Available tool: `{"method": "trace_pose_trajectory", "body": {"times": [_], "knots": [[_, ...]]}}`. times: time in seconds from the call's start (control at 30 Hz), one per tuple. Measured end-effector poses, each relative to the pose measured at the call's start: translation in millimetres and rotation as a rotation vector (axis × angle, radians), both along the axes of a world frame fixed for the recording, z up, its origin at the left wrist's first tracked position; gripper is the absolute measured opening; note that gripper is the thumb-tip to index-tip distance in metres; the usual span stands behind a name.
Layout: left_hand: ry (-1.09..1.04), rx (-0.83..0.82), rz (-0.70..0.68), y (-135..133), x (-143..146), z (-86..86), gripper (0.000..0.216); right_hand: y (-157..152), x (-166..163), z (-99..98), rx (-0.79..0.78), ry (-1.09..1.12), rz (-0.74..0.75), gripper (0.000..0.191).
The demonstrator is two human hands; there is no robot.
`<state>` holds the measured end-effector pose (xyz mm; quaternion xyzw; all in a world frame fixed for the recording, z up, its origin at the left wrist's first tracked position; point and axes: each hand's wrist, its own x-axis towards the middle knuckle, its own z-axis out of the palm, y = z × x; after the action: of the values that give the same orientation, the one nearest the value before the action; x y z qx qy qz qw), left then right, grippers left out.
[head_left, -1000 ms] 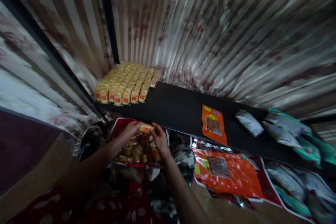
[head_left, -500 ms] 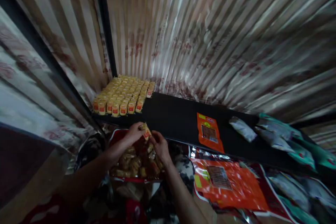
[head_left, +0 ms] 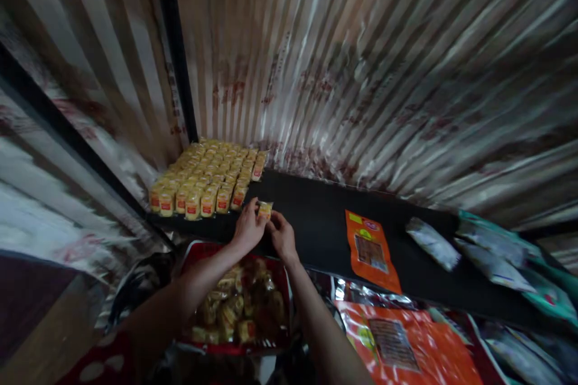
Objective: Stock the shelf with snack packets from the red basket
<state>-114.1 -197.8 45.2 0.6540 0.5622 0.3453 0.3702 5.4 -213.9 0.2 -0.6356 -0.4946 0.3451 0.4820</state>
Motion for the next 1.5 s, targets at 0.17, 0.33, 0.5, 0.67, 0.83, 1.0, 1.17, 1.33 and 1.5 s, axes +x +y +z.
{"method": "trace_pose_trajectory", "body": {"times": [0.17,0.33,0.5,0.67,0.83,1.0,1.17,1.33,1.5], "knots": [[-0.075,0.059,0.057,18,19,-9.4,0.042,53,0,-11.6,0.005,0.005,-0.071,0.032],[-0.158,-0.032,0.098,42,33,-15.0,0.043,96,-2,-17.0,0.044,-0.023,-0.096,0.035],[-0.248,-0.065,0.16,66,40,-26.6,0.042,125,-5,-23.4,0.099,-0.006,-0.077,0.032],[-0.265,-0.058,0.199,83,43,-36.8,0.043,145,-7,-26.1,0.104,-0.046,-0.054,0.03],[-0.265,-0.054,0.213,92,45,-41.1,0.044,156,-9,-25.0,0.108,-0.126,-0.064,0.033],[-0.291,-0.057,0.212,95,46,-40.8,0.044,158,-10,-26.7,0.133,-0.137,-0.078,0.035],[-0.334,-0.074,0.2,97,46,-45.2,0.044,158,-12,-28.6,0.155,-0.126,-0.135,0.039],[-0.38,-0.092,0.189,97,43,-47.9,0.047,161,-15,-27.1,0.106,-0.225,-0.124,0.034],[-0.426,-0.13,0.223,104,50,-45.8,0.045,158,-15,-28.3,0.105,-0.183,-0.125,0.036]]}}
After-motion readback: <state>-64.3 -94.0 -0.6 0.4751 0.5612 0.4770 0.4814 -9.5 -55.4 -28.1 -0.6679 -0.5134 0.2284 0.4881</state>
